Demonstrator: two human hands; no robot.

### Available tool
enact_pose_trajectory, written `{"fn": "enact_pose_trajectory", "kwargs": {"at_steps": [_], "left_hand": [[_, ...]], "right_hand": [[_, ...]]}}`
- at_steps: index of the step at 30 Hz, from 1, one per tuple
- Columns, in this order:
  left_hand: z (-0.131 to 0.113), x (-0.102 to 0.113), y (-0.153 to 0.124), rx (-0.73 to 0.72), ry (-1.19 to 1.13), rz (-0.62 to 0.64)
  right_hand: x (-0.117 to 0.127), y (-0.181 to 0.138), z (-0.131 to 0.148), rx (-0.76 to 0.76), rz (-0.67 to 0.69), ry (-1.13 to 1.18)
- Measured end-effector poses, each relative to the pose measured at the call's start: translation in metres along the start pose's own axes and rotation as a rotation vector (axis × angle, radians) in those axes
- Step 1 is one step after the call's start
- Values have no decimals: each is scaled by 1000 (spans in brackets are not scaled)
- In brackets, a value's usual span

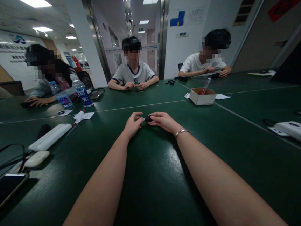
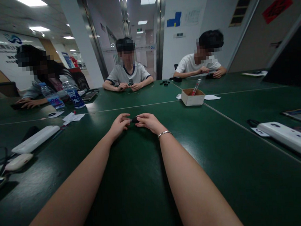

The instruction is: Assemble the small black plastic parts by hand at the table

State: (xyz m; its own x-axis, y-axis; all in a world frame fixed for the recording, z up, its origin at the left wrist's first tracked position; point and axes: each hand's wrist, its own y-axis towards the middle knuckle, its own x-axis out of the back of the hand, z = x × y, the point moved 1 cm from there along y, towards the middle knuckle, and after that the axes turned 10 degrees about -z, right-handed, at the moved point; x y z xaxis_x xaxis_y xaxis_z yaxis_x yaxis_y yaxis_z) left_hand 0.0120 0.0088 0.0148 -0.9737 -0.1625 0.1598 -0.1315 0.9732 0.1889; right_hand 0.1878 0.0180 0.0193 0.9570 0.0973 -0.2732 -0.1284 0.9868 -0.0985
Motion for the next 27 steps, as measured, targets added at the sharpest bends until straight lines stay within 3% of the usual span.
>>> {"fn": "enact_pose_trajectory", "kwargs": {"at_steps": [2, 7, 12, 16, 27], "left_hand": [[0, -1, 0, 42, 3, 16], [3, 0, 4, -9, -9, -25], [0, 2, 4, 53, 49, 79], [-5, 3, 1, 18, 61, 30], [-3, 3, 1, 43, 47, 101]], "right_hand": [[1, 0, 0, -2, 12, -3], [1, 1, 0, 10, 19, -15], [0, -1, 2, 9, 11, -25], [0, -2, 1, 13, 16, -36], [1, 1, 0, 41, 39, -63]]}}
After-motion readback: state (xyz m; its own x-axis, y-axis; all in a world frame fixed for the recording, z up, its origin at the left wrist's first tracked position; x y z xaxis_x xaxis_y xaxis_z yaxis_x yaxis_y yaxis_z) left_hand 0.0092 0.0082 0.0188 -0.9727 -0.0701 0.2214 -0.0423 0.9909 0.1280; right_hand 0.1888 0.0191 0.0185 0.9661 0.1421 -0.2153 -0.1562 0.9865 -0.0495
